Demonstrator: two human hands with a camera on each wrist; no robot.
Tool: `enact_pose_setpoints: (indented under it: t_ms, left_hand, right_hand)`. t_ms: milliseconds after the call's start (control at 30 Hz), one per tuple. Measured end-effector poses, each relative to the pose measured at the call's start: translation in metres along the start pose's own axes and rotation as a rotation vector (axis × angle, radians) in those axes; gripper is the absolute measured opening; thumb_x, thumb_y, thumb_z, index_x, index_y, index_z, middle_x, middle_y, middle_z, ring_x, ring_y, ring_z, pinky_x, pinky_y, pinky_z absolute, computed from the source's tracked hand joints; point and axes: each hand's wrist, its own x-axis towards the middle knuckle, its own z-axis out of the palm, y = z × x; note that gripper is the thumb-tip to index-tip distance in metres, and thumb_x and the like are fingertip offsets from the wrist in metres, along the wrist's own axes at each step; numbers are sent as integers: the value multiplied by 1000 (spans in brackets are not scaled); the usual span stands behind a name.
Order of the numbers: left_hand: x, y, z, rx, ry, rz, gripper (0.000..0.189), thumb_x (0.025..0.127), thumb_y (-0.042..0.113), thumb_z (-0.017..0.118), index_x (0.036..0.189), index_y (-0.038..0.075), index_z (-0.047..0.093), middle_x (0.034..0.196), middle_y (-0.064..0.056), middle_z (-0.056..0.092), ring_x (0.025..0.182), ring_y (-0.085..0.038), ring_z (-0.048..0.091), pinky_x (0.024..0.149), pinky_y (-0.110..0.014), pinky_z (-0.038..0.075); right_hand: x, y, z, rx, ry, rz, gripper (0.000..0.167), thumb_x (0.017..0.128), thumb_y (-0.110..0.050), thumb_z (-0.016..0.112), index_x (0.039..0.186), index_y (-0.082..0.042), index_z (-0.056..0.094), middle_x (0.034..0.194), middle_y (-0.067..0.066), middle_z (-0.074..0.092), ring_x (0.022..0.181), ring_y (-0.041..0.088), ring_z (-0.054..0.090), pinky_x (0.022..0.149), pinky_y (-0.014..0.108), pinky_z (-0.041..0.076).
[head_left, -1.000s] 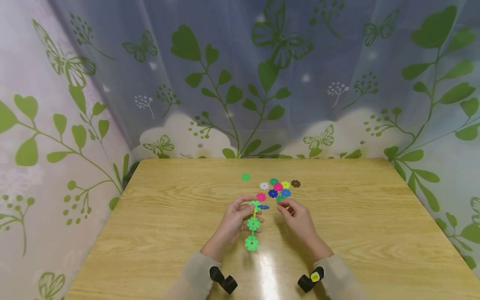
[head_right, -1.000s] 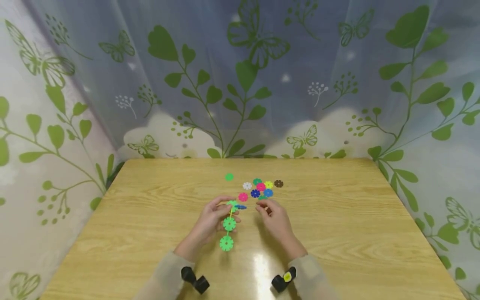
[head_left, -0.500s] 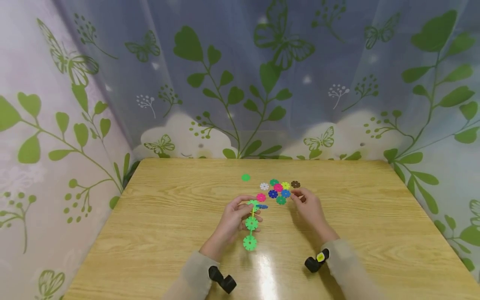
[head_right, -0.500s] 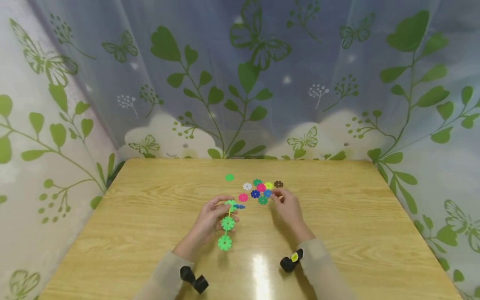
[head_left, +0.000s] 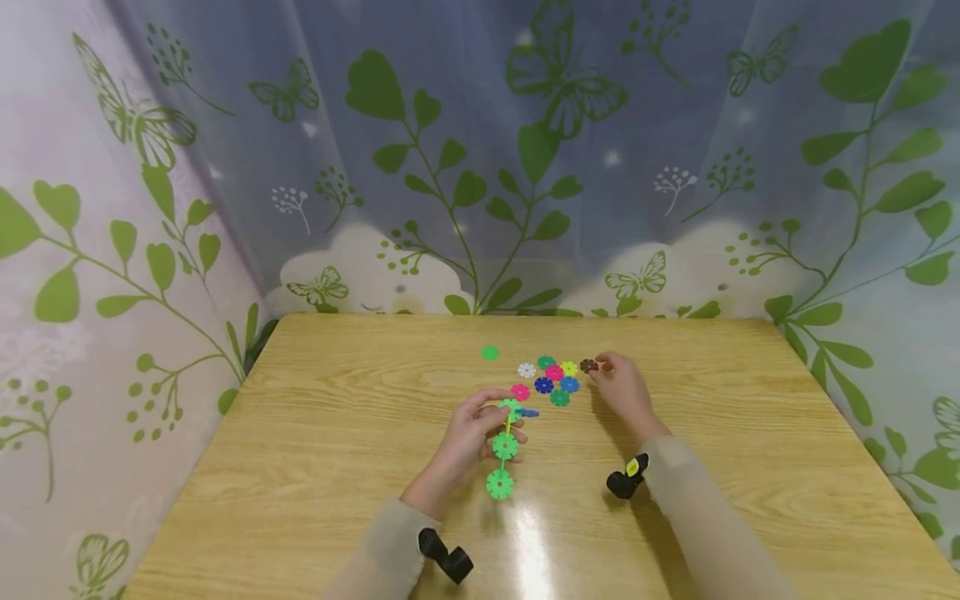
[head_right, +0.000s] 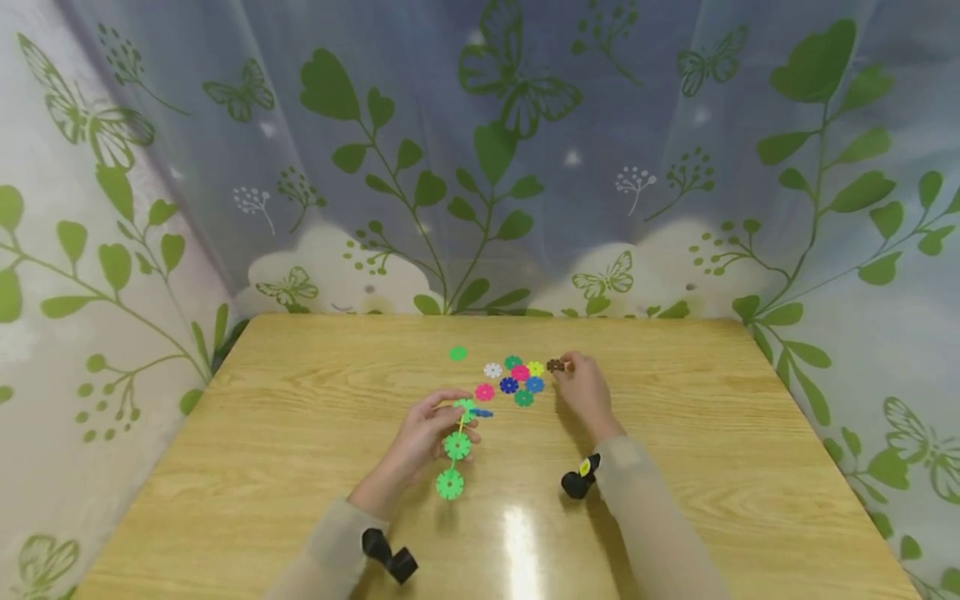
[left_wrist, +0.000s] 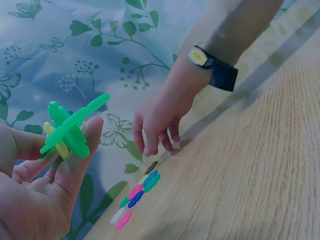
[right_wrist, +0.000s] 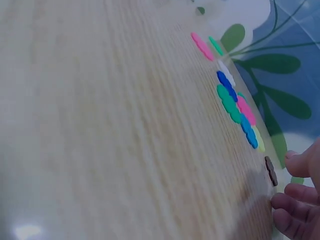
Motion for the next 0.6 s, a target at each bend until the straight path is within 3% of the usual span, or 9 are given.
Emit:
enact_pose_setpoints:
  t_ms: [367, 600]
  left_hand:
    - [0, 1, 2, 6, 6, -16, 29, 95, 10, 52, 123, 2, 51, 94, -24, 60, 71, -22, 66, 69, -54, 54]
    - [1, 0, 2, 3, 4, -17, 28, 96, 11, 51, 123, 1, 51, 98, -30, 57, 71, -21, 66, 72, -58, 52]
  right_hand:
    - [21, 1, 0, -134, -111, 36, 41, 90, -22, 62, 121, 4, 54, 108, 24, 48, 91, 34, 52, 76, 48, 49]
    - [23, -1, -1, -114, -114, 63, 31, 88, -18, 64, 111, 2, 56, 107, 24, 45, 88, 35, 52, 74, 45, 48]
